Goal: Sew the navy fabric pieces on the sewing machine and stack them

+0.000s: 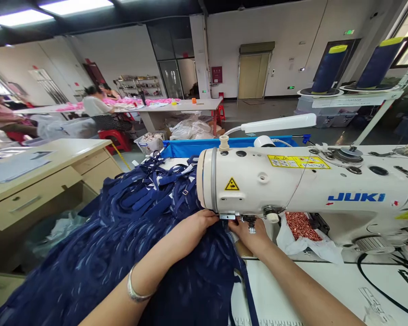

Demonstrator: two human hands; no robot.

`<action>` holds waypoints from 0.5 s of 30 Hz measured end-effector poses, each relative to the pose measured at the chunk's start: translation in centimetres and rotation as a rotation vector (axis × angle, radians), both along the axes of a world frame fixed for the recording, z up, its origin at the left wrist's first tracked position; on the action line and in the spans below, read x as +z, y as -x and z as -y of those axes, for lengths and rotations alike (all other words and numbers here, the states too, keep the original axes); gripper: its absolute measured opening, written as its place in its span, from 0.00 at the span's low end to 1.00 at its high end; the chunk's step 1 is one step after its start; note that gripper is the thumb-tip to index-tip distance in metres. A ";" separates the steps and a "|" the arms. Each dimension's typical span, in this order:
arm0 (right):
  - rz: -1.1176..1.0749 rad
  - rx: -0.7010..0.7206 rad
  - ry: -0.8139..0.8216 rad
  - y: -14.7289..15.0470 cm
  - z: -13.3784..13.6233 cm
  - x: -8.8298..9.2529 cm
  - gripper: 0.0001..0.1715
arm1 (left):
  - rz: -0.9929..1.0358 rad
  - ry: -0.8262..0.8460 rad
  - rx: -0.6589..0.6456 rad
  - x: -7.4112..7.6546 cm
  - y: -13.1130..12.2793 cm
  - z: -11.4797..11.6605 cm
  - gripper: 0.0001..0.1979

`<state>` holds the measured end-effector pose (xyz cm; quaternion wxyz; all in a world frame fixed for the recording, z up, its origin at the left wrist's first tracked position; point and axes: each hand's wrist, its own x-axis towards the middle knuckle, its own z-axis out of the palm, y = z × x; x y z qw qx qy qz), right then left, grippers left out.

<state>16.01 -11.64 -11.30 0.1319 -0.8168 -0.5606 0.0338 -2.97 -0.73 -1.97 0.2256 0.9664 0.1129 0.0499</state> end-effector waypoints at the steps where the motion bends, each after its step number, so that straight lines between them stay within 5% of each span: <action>1: -0.016 0.009 -0.006 0.1 0.1 0.5 0.17 | -0.007 -0.003 0.017 0.0 0.2 -0.4 0.24; 8: -0.199 0.029 -0.030 0.4 0.9 3.6 0.17 | -0.105 -0.124 0.021 1.1 2.1 -1.8 0.26; 15: -0.100 -0.003 0.016 1.9 0.6 5.5 0.21 | -0.159 -0.276 0.057 1.5 0.5 -1.6 0.18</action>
